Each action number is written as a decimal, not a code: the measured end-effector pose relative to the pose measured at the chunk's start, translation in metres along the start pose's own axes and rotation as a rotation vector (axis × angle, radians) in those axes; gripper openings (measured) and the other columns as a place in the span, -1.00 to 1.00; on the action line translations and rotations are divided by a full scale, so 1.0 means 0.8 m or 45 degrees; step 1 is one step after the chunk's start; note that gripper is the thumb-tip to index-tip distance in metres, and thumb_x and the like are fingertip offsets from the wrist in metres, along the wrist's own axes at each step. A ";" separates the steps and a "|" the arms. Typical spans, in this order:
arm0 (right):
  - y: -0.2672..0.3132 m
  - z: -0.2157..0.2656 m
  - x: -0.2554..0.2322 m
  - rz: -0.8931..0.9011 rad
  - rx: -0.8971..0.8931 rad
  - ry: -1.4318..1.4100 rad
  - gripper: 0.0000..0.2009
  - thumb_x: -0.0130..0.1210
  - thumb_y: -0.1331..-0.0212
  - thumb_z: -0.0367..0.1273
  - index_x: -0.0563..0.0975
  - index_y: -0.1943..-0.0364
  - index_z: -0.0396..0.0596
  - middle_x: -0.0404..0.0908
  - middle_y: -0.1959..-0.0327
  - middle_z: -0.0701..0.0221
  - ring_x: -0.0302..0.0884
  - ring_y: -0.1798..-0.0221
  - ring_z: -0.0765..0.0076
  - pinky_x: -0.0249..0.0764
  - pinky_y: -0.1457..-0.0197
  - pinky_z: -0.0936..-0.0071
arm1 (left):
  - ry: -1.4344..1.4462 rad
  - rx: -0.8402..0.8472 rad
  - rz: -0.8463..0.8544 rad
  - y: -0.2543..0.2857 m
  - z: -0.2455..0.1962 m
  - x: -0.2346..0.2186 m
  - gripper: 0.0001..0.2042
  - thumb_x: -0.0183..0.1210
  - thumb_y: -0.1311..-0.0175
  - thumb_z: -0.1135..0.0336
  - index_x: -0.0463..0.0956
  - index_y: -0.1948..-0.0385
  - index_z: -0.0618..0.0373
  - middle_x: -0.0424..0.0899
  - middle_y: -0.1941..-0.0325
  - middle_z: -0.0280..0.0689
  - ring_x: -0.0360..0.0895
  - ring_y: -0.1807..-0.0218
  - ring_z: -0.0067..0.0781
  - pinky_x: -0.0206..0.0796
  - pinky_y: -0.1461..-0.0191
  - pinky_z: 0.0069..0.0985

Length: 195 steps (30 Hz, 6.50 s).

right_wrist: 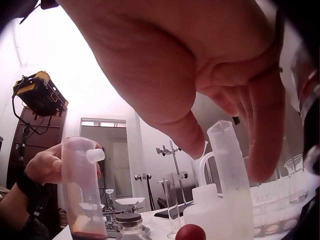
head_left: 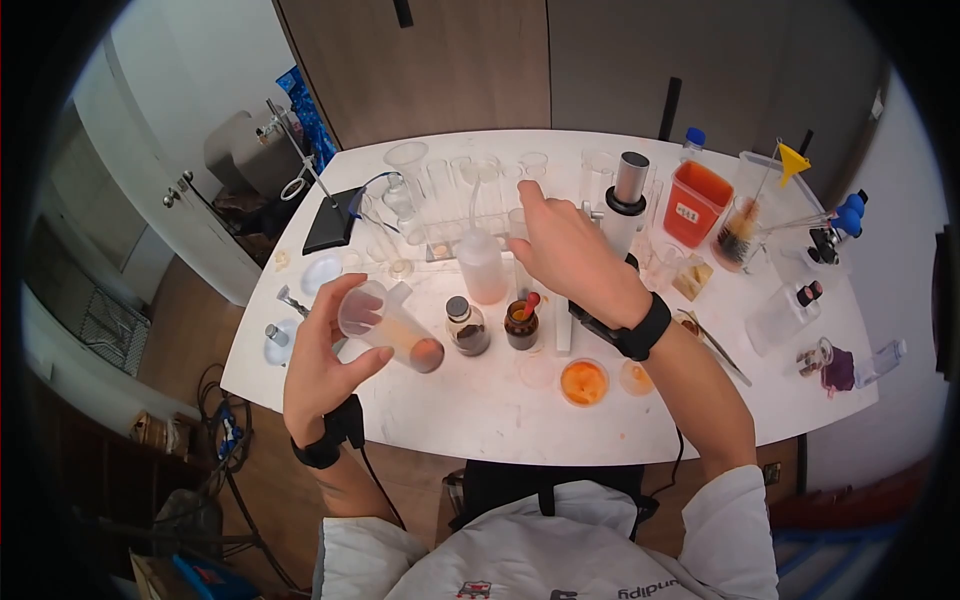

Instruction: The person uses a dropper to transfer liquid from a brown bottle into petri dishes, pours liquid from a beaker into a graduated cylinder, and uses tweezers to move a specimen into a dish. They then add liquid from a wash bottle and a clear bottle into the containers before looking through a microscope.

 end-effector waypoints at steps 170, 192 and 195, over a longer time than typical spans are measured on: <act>0.167 -0.136 -0.057 0.200 -0.068 0.058 -0.57 0.52 -0.05 -0.35 0.71 -0.04 -0.13 0.57 0.24 0.32 0.59 0.29 0.20 0.57 0.20 0.33 | -0.605 0.460 0.427 -0.161 -0.061 0.144 -0.72 0.43 -0.18 0.23 0.69 0.15 0.16 0.72 0.52 -0.19 0.70 0.43 -0.10 0.48 0.29 -0.24; 0.158 -0.119 -0.077 -0.029 0.025 -0.006 -0.33 0.59 0.02 -0.15 0.62 -0.19 -0.14 0.57 0.21 0.31 0.60 0.25 0.25 0.58 0.19 0.37 | -0.489 0.382 0.365 -0.149 -0.077 0.198 -0.19 0.58 -0.05 0.10 0.40 -0.34 0.26 0.73 0.05 0.03 0.72 0.07 0.14 0.55 0.04 -0.12; 0.131 -0.129 -0.097 -0.019 0.087 -0.103 -0.10 0.61 0.05 -0.09 0.45 -0.41 -0.12 0.62 -0.09 0.22 0.63 -0.06 0.20 0.60 -0.05 0.33 | -0.446 0.359 0.349 -0.148 -0.084 0.205 -0.02 0.60 -0.01 0.11 0.23 -0.47 0.27 0.62 -0.19 0.12 0.69 -0.01 0.20 0.55 -0.02 -0.11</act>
Point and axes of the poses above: each hand's wrist, its own y-axis away from the middle knuckle, its own x-axis out of the palm, z = x × y, the point moved 1 cm from there along -y, towards the middle knuckle
